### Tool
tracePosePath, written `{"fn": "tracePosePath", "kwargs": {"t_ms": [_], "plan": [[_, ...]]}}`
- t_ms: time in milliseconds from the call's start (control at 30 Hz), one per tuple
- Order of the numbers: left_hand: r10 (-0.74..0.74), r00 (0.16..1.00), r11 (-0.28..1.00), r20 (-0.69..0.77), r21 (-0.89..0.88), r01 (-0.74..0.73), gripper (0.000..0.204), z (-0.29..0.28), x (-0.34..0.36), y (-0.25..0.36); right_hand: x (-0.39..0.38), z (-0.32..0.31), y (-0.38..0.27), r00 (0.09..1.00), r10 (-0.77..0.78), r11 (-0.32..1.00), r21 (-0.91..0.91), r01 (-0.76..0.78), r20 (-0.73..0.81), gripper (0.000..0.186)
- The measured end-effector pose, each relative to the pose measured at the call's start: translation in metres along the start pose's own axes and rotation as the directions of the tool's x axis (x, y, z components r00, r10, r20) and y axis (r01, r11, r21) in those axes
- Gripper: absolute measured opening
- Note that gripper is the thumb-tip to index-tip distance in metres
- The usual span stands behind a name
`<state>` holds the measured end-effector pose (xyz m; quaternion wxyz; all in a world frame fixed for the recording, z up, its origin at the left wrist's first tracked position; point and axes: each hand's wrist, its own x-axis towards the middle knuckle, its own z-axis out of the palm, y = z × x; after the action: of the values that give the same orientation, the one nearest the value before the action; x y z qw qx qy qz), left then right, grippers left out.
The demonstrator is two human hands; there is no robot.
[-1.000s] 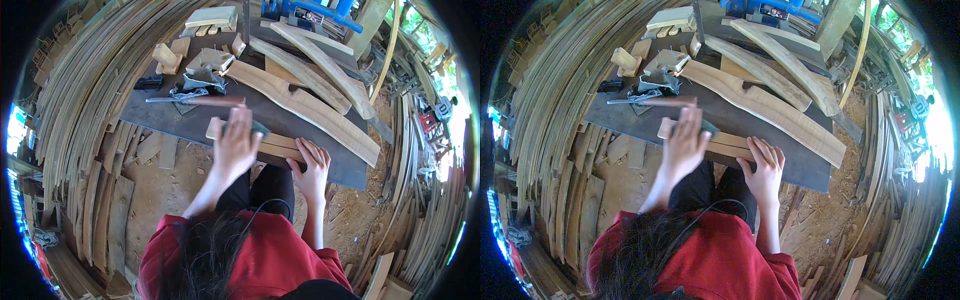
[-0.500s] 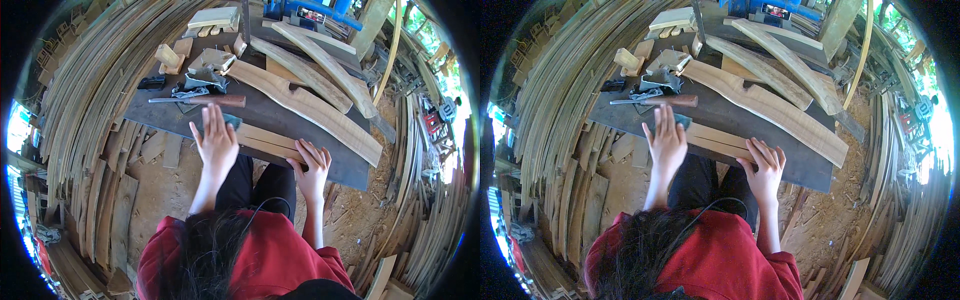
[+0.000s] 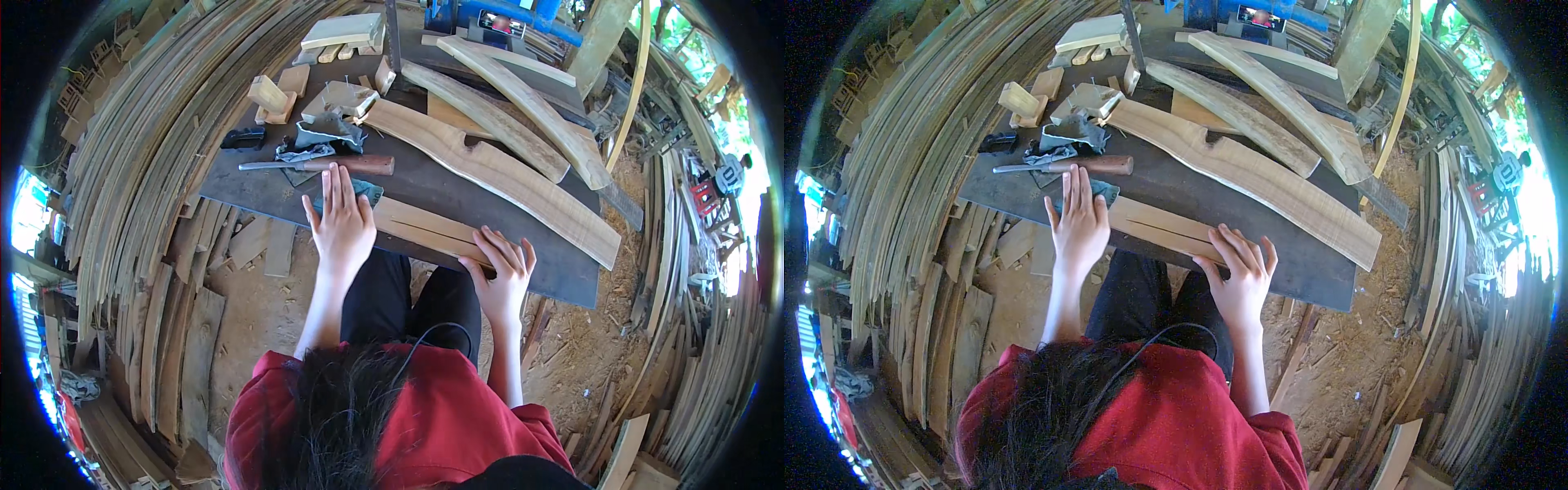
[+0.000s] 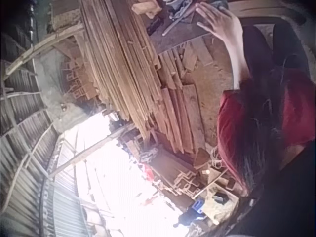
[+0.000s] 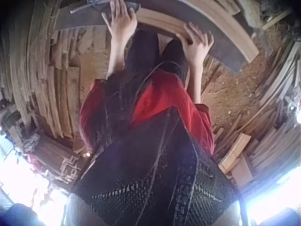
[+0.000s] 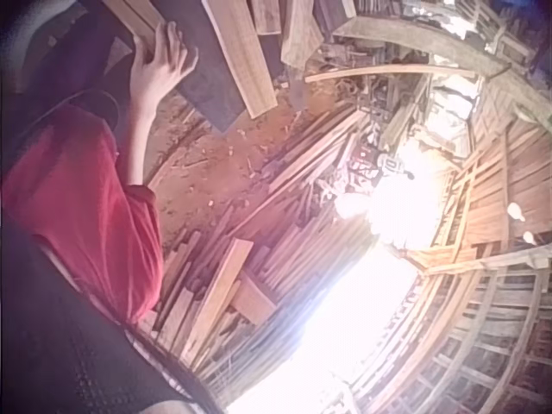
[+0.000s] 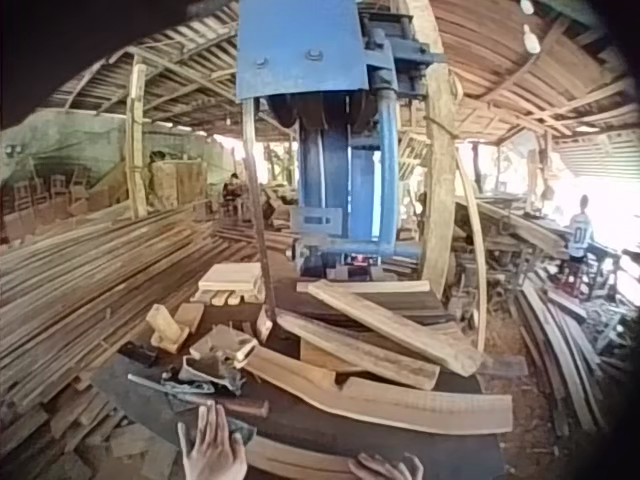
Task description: The person uses a chisel and a wooden mallet to carve a groove into a rectangular piece of wood. After chiseling, they smooth the surface of the wood using a sanding block.
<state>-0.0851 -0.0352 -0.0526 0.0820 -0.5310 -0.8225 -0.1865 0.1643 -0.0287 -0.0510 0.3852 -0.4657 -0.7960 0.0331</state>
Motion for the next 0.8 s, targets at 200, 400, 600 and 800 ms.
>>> {"fn": "tracePosePath", "kwargs": {"t_ms": [200, 400, 600, 800], "plan": [[0.214, 0.968, 0.974, 0.131, -0.106, -0.201, 0.057, -0.006, -0.040, 0.069, 0.000, 0.002, 0.001, 1.000, -0.003, 1.000, -0.015, 0.003, 0.017, 0.044], [0.204, 0.979, 0.979, -0.004, -0.006, -0.204, 0.057, 0.006, -0.030, 0.042, -0.001, 0.002, 0.001, 1.000, -0.008, 1.000, -0.030, 0.008, 0.003, 0.044], [-0.055, 0.992, 0.998, 0.115, -0.001, 0.055, 0.057, -0.011, 0.002, 0.006, -0.001, 0.003, 0.002, 1.000, -0.007, 1.000, -0.014, 0.006, -0.016, 0.044], [0.370, 0.927, 0.880, -0.062, -0.295, -0.371, 0.049, 0.001, -0.041, 0.079, -0.001, 0.004, 0.002, 1.000, 0.003, 1.000, -0.025, -0.002, 0.014, 0.044]]}}
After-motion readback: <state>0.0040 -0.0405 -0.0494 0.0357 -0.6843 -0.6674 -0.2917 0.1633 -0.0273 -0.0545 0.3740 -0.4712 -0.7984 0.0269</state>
